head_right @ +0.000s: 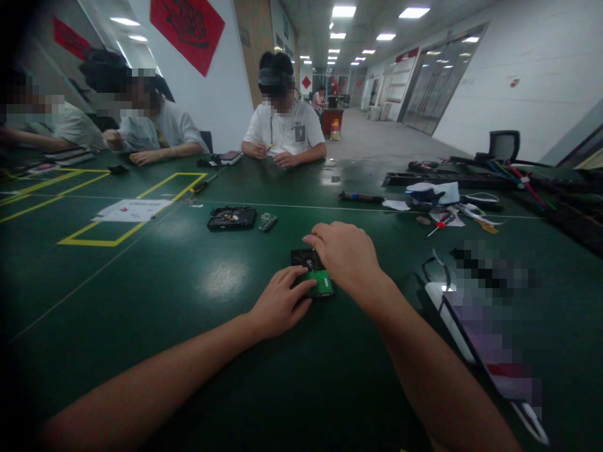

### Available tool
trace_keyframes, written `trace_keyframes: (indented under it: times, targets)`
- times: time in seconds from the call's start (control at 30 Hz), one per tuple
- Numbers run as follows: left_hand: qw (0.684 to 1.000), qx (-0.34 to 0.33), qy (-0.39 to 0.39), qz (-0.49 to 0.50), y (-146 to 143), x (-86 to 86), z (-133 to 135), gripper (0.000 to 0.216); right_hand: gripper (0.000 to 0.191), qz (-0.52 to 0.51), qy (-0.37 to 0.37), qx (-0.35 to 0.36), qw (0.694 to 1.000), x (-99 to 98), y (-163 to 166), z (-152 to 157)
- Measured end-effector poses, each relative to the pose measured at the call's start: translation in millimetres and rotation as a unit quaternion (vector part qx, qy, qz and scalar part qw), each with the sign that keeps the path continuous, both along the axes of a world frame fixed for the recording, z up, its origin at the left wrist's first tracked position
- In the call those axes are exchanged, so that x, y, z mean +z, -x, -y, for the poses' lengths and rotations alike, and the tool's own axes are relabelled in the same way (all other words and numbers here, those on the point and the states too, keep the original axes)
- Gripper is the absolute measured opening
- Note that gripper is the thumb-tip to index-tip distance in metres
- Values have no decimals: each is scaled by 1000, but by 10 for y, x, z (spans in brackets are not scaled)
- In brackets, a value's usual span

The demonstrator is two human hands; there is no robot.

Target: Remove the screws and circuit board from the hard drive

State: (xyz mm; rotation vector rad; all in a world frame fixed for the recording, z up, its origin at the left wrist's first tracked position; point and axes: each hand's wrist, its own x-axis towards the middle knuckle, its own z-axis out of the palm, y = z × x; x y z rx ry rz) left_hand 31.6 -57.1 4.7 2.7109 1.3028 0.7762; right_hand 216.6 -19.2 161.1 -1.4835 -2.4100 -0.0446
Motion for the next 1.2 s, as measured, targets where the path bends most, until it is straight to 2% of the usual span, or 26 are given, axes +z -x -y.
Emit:
trace_keyframes:
  times: [0.13,0.23,0.33,0.43,0.53,0.63,0.9,1.07,1.2]
  targets:
    - [1000,3,3,1,-7,-21,-8,40,27,-62,17,34,997,16,-52,-14]
    - [1000,-1,1,5,-1,-25,-8,40,23,-136,91,63,984,-23,-116,-84]
    - [1000,-5,-5,7,5,-24,-5,39,25,-215,186,98,954,-113,-134,-189]
    - [1000,-7,-6,4,5,-21,-7,39,25,-307,280,98,904,-187,-96,-258]
    - [1000,-8,-3,1,1,-16,-11,39,25,-343,345,94,869,-192,-63,-267]
    - [1000,-6,-2,2,3,-10,-12,39,23,-359,383,92,846,-157,-81,-264]
    - [1000,-5,2,1,4,0,-5,40,16,-368,395,64,839,-123,-157,-340]
    - [1000,-7,-3,2,6,-13,-11,40,24,-373,396,92,834,-125,-150,-326]
    - [1000,-7,-4,3,9,-18,-15,40,25,-336,392,122,847,-92,-179,-303]
